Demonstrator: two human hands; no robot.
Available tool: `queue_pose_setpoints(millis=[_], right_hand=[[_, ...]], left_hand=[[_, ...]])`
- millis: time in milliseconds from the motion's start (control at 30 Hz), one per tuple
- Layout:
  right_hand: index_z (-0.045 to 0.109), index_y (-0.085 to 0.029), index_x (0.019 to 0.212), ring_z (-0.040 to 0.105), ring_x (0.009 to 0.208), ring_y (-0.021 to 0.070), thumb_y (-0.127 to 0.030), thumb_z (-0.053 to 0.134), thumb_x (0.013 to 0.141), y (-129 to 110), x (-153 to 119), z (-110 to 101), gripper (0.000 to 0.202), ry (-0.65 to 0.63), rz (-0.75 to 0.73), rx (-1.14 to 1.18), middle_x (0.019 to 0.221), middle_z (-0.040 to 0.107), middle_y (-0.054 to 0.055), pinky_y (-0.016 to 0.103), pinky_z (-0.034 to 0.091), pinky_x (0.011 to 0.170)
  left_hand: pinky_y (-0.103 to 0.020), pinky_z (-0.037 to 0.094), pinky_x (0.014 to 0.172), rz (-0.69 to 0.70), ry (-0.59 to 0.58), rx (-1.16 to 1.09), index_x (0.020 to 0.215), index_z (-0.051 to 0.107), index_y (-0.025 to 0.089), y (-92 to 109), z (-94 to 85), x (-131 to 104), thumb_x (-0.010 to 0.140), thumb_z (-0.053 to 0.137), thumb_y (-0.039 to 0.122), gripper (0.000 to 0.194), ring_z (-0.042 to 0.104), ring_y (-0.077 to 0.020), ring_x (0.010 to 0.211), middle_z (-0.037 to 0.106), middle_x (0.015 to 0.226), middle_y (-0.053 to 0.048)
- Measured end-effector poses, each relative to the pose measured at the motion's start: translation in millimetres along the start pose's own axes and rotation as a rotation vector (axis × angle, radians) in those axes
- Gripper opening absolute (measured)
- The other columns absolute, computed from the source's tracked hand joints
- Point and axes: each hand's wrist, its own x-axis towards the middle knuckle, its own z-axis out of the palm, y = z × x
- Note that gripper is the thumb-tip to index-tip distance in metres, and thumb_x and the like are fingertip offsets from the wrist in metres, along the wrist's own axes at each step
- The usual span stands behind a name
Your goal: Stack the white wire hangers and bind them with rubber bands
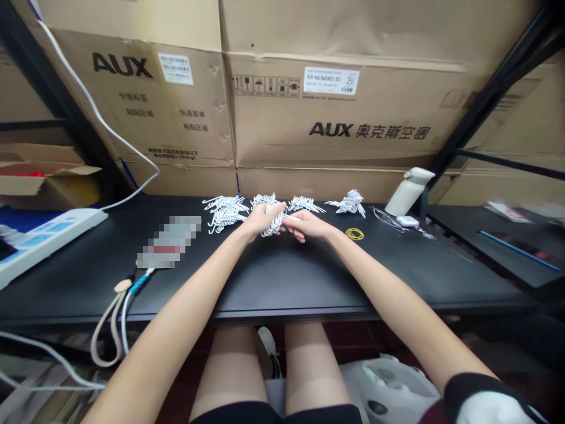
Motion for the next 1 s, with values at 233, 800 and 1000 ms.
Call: queue_pose_setpoints(millis=[233,800,1000], right_hand=[[0.045,-0.018,0.059,0.040,0.033,0.0059,-0.062,0.058,0.080,0.3,1.1,2.4,0.050,0.010,0.014,0.038,0.037,0.038,-0.009,0.019,0.040,0.039],[0.050,-0.017,0.060,0.039,0.031,0.0058,-0.062,0.054,0.083,4.8,1.9,1.7,0.050,0.019,0.014,0.045,0.035,0.038,-0.009,0.020,0.042,0.040],[0.048,-0.017,0.059,0.038,0.030,0.0062,-0.061,0.053,0.084,5.3,2.9,3.8,0.051,0.031,-0.001,0.021,0.034,0.038,-0.008,0.020,0.042,0.039]], left_hand=[[-0.028,0.053,0.050,-0.054,-0.003,-0.016,0.078,0.057,0.015,0.3,-1.9,0.0,0.084,0.056,0.055,0.040,0.064,-0.0174,0.053,0.067,0.065,-0.008],[-0.024,0.050,0.047,-0.052,-0.140,0.004,0.077,0.065,0.012,1.4,-4.6,-2.3,0.085,0.055,0.052,0.042,0.063,-0.0158,0.054,0.071,0.072,-0.012],[-0.024,0.050,0.047,-0.063,-0.111,0.000,0.076,0.065,0.012,0.2,-4.3,-1.6,0.082,0.058,0.055,0.043,0.062,-0.0156,0.052,0.071,0.070,-0.011]])
